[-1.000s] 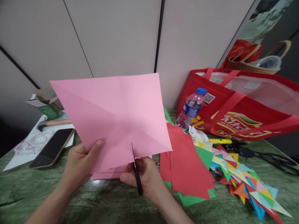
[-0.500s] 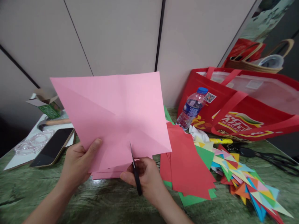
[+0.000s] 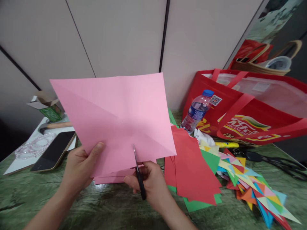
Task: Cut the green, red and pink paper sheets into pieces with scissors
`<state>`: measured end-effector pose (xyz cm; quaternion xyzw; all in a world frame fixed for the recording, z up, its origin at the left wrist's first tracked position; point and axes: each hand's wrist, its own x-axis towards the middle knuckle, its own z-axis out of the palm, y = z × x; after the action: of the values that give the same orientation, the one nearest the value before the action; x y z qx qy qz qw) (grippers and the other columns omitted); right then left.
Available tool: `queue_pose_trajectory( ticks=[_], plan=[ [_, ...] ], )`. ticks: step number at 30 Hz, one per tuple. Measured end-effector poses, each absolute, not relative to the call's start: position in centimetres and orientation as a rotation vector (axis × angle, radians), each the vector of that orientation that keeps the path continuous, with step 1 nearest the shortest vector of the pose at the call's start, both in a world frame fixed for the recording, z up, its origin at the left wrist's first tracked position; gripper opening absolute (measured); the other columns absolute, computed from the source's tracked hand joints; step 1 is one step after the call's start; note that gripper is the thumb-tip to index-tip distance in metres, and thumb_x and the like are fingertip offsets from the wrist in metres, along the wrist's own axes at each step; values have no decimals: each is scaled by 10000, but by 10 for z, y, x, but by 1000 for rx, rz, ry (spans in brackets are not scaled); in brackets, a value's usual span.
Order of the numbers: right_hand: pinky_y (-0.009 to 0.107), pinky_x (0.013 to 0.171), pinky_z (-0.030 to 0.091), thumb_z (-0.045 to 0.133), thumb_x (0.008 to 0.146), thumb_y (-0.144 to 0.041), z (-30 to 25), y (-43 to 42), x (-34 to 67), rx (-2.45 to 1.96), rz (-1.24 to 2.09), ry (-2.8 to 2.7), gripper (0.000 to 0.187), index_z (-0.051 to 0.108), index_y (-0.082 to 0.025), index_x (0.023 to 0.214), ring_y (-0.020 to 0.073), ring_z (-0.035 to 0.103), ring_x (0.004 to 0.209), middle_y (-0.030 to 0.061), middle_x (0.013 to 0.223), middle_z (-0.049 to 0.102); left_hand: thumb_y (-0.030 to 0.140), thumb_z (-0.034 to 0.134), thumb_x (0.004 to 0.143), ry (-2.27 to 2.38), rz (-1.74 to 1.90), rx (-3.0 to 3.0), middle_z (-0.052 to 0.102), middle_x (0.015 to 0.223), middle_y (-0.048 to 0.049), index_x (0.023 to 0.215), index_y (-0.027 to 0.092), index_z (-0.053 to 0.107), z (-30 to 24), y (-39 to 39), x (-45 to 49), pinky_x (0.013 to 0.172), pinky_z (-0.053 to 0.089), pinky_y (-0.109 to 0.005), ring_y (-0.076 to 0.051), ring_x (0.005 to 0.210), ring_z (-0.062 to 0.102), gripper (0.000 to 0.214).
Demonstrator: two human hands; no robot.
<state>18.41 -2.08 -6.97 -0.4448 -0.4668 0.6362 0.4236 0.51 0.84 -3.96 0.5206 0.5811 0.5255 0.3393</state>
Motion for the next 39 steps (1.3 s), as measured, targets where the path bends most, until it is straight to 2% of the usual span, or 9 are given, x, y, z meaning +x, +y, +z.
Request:
queue_pose_trajectory(
  ticks=[7,12,18,24,30,39],
  plan=[
    [185,305,328,725,531,-479,-65,-22,183,-1213,1593,-1111,410,507,-159,664,61,411,316,-56,430,511,375,604,719,1490,1365,1346,505,529,19,612,155,607,-39,8,6,410,327,-204,-106,488,412,244],
    [203,382,373,761,542,-377,-69,-21,184,-1117,1568,-1159,352,542,-151,701,87,467,400,-41,487,529,402,603,714,1491,1352,1347,490,516,23,598,160,592,-38,8,7,403,315,-203,-106,481,401,268],
    [231,442,415,794,504,-343,-66,-20,184,-1014,1498,-1116,511,538,-175,912,119,484,493,-12,639,589,416,580,725,1520,1294,1407,437,497,30,565,153,568,-34,5,11,388,275,-200,-95,467,361,308],
    [252,445,430,771,508,-421,-65,-20,185,-1135,1506,-1166,363,564,-161,655,128,488,452,-6,532,568,417,578,719,1533,1274,1417,419,487,33,530,157,538,-32,3,13,378,249,-198,-91,455,335,324],
    [239,416,438,772,514,-392,-66,-21,186,-1133,1517,-1146,345,590,-150,681,103,464,416,-4,553,576,391,592,713,1511,1292,1386,434,495,30,541,160,555,-33,2,13,382,264,-198,-93,457,346,290],
    [205,355,393,745,526,-357,-66,-20,184,-1152,1539,-1123,290,543,-155,577,75,421,373,-37,472,501,407,563,734,1525,1273,1432,380,508,34,520,159,503,-32,2,13,384,237,-198,-86,467,311,333]
  ],
)
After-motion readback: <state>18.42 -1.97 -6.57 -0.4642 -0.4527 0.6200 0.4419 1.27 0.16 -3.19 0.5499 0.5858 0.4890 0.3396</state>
